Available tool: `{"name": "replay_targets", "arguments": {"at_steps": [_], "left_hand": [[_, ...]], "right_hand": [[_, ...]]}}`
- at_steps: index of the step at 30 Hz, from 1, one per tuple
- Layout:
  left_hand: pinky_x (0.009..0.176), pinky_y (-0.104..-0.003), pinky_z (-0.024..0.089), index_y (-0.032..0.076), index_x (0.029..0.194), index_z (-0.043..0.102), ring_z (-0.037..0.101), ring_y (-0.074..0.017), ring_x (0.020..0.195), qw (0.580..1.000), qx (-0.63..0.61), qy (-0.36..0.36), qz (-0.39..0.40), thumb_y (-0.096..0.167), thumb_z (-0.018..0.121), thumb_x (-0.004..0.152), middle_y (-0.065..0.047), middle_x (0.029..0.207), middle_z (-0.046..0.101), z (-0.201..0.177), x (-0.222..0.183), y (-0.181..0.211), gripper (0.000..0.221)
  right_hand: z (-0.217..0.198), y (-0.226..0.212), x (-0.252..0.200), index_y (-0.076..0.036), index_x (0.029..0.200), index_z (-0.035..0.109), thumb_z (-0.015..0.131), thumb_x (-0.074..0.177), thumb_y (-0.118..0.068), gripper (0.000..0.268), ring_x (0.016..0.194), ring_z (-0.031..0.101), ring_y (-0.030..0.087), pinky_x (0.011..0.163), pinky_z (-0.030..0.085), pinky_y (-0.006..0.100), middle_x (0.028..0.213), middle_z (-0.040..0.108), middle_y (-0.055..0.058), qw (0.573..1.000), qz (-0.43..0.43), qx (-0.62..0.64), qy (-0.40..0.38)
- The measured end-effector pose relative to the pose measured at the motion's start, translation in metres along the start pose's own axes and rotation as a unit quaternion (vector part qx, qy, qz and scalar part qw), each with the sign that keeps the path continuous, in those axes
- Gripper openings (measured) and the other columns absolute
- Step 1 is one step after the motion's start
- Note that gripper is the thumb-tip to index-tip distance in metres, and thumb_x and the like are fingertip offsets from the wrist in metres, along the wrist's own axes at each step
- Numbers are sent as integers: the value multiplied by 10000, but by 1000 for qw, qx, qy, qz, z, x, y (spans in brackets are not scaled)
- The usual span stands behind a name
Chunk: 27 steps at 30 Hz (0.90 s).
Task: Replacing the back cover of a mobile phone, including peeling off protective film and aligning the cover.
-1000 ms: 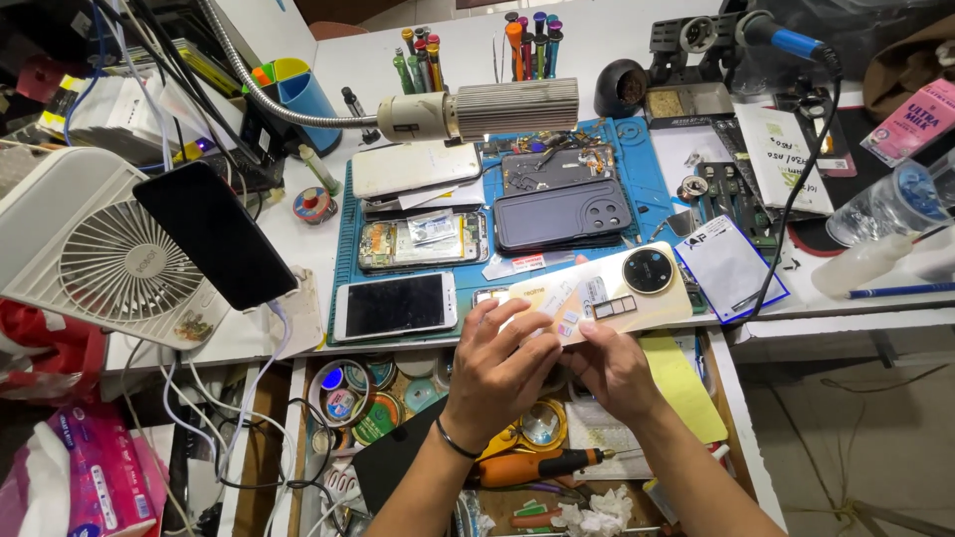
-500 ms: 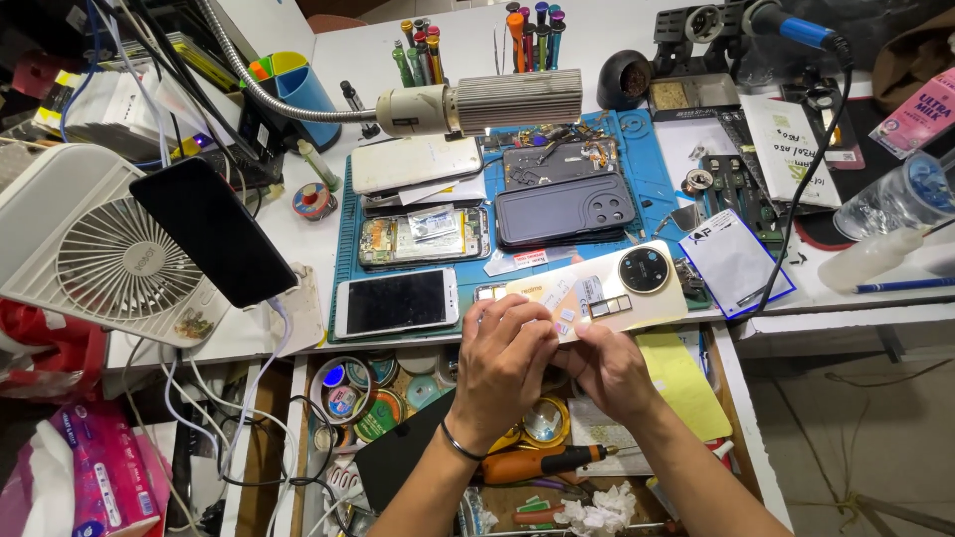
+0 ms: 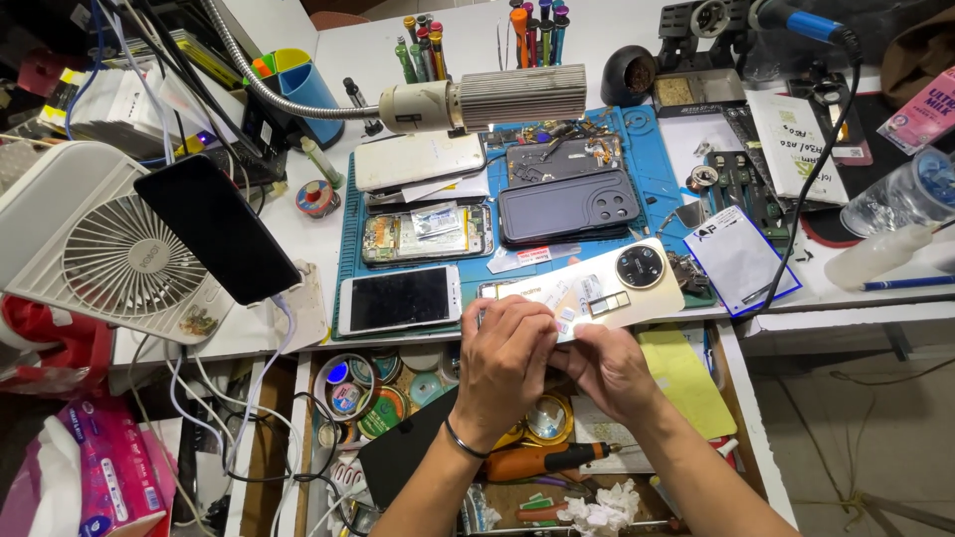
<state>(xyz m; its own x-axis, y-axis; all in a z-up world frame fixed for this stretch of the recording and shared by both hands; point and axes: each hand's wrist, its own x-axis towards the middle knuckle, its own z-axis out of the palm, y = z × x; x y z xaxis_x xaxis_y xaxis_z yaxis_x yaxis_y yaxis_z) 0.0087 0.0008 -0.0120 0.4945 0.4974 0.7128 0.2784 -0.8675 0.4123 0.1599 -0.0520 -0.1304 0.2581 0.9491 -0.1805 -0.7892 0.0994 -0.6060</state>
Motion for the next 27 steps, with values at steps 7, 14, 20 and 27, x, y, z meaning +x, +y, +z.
{"name": "replay_targets", "arguments": {"at_steps": [7, 14, 20, 27], "left_hand": [[1030, -521, 366, 150, 932, 679, 672, -233, 997, 1000, 1, -7, -17, 201, 644, 1008, 17, 899, 692, -4, -1, -5, 98], [1027, -549, 387, 144, 976, 705, 687, -244, 1009, 1000, -17, -8, 11, 153, 736, 933, -11, 936, 725, -9, 0, -7, 54], [1052, -559, 376, 165, 1106, 723, 686, -251, 1041, 999, -35, -20, 34, 296, 763, 897, -21, 998, 736, -15, 0, -9, 250], [1032, -569, 393, 204, 1027, 772, 682, -240, 1012, 999, -14, -8, 49, 246, 818, 857, 3, 976, 730, -12, -1, -11, 181]], "right_hand": [[-38, 27, 9, 154, 1155, 642, 466, 929, 11, 320, 1026, 685, 408, 940, 552, 631, 1152, 681, 299, 1000, 16, -4, -18], [73, -37, -24, 216, 1269, 539, 439, 907, 30, 419, 997, 669, 457, 925, 545, 664, 1223, 622, 349, 1000, 12, -4, 6], [32, -19, -15, 193, 1193, 564, 468, 927, 30, 326, 901, 645, 383, 862, 563, 542, 1122, 630, 309, 999, 17, -23, 23], [94, -51, -39, 139, 1006, 651, 513, 960, 35, 179, 764, 614, 231, 755, 618, 409, 910, 631, 208, 999, 15, -42, 24]]}}
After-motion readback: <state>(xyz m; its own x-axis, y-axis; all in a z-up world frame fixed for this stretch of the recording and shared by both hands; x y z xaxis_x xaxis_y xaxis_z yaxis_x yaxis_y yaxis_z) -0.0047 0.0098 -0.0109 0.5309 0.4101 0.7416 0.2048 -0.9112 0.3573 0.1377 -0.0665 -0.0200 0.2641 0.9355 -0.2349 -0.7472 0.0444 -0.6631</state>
